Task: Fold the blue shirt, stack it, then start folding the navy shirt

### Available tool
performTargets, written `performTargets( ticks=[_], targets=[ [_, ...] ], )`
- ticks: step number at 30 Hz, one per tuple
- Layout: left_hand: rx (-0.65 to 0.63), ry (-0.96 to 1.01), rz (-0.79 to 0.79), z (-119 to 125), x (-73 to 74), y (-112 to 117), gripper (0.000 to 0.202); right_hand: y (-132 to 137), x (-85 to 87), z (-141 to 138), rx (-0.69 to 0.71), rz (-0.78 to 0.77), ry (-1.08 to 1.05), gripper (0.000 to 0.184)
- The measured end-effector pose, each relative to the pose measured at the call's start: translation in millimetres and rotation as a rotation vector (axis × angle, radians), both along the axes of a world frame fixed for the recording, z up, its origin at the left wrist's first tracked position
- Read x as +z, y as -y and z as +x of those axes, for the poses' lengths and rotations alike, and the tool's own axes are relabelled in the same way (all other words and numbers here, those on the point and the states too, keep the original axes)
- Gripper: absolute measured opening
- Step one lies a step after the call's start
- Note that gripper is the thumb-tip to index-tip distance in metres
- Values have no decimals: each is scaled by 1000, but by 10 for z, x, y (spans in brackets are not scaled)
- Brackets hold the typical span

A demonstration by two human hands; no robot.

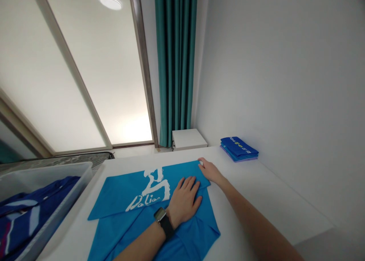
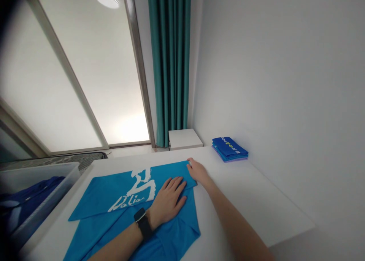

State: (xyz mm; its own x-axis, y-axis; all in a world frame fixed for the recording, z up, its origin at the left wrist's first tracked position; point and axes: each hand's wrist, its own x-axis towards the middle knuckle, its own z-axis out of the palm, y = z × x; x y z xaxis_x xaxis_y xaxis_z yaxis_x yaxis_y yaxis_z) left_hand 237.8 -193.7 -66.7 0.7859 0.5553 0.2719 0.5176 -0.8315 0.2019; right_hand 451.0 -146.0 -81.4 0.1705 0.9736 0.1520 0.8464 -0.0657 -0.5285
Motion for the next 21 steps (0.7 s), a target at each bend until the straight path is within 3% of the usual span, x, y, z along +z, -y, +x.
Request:
performTargets(
  ticks=[7, 14, 21],
  targets=[
    [5, -30, 40, -172, 98, -40, 53, 282, 44, -25, 48, -28, 98, 38],
    [34, -40, 113, -477, 110, -157, 51, 405, 102, 72, -99, -111, 99, 30],
    [44, -1, 119, -573, 64, -184, 43, 541, 175, -209, -171, -153, 167, 31]
  ],
)
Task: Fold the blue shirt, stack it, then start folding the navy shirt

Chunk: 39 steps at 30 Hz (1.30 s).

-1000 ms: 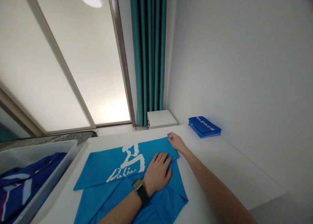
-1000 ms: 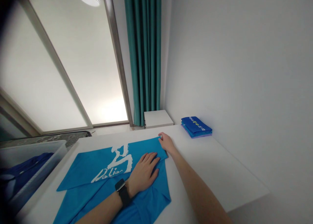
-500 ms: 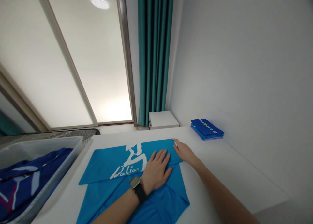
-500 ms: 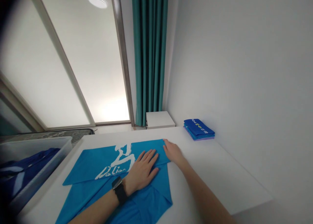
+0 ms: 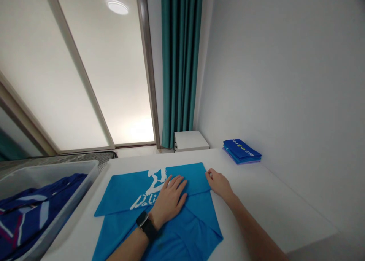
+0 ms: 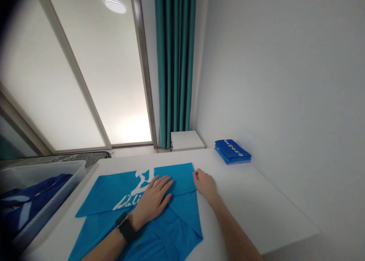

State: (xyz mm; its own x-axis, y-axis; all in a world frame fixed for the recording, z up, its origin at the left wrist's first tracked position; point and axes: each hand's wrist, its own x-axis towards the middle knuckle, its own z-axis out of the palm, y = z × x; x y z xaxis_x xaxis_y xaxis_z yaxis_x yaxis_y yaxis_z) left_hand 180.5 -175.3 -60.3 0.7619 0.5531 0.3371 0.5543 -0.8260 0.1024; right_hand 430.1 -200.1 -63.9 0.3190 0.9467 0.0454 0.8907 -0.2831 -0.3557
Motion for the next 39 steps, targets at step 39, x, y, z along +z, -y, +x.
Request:
performTargets(
  ticks=[39],
  targets=[
    [13, -13, -34, -31, -93, 7, 42, 19, 40, -217, 271, 286, 244, 44]
  ],
)
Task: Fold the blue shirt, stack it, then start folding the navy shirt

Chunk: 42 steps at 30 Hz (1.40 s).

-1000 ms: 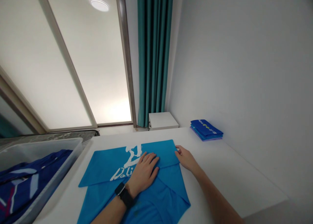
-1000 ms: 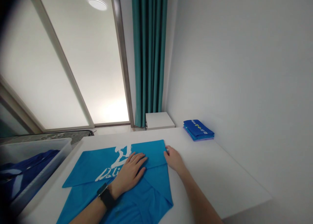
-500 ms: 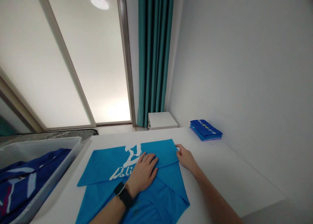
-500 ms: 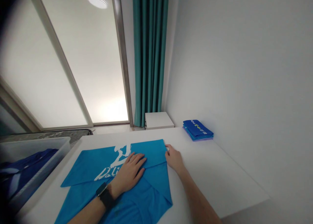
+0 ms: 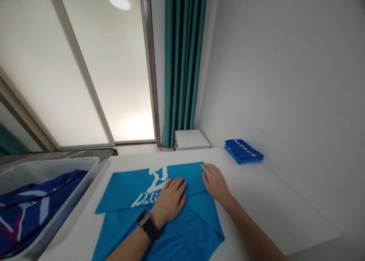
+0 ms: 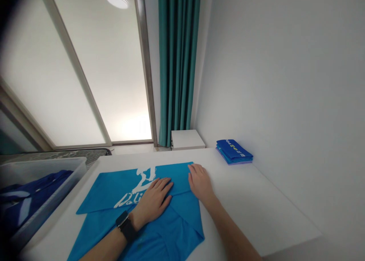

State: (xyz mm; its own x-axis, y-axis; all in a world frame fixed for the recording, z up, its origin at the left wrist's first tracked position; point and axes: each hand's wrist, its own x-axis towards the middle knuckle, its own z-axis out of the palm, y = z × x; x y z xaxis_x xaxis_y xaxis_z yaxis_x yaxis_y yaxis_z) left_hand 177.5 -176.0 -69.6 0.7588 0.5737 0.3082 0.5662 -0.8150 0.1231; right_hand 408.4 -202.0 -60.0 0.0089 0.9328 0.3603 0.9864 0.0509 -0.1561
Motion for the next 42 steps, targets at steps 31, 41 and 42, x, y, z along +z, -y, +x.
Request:
performTargets(
  ticks=[31, 41, 42],
  targets=[
    [426, -136, -54, -1434, -102, -553, 62, -142, -320, -121, -15, -310, 24, 70],
    [328, -124, 21, -964, 37, -456, 57, -241, -173, -611, 185, -232, 64, 61],
    [301, -125, 23, -850, 43, -448, 56, -287, -153, -740, 225, -212, 64, 60]
  ],
)
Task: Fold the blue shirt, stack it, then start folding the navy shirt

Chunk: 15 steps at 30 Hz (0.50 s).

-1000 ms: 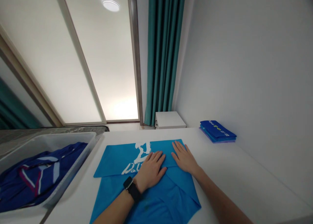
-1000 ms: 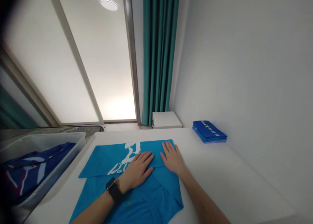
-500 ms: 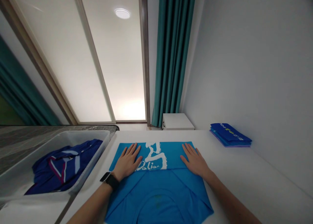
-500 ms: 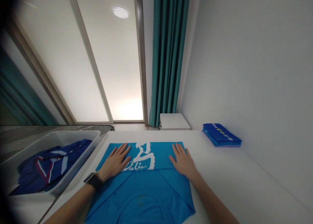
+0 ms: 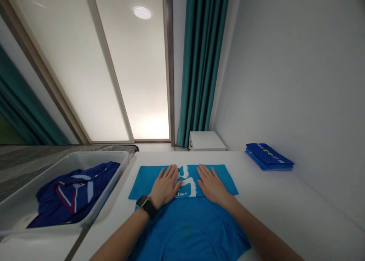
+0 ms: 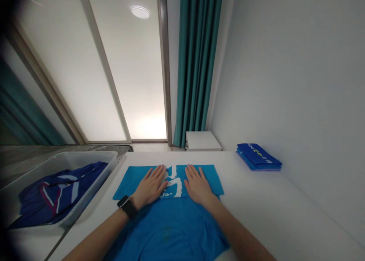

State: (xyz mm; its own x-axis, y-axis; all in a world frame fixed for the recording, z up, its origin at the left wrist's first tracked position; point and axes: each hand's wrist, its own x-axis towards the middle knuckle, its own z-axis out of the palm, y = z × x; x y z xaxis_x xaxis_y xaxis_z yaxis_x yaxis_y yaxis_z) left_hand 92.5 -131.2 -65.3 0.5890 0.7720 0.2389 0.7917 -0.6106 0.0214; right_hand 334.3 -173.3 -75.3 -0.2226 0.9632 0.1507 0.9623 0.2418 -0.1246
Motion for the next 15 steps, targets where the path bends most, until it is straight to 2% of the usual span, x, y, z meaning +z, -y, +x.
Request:
performTargets(
  ticks=[3, 5, 9, 15],
  targets=[
    [-35, 7, -21, 277, -29, -3, 53, -156, 31, -322, 44, 14, -18, 57],
    [-32, 26, -32, 368, -71, -17, 50, -238, 21, -430, 25, -10, -24, 56],
    [-20, 57, -20, 377, -130, -37, 49, -287, -30, -440, 6, -37, -37, 56],
    [31, 43, -28, 360, -117, -34, 51, -268, -45, -410, -3, -41, -54, 56]
  ],
)
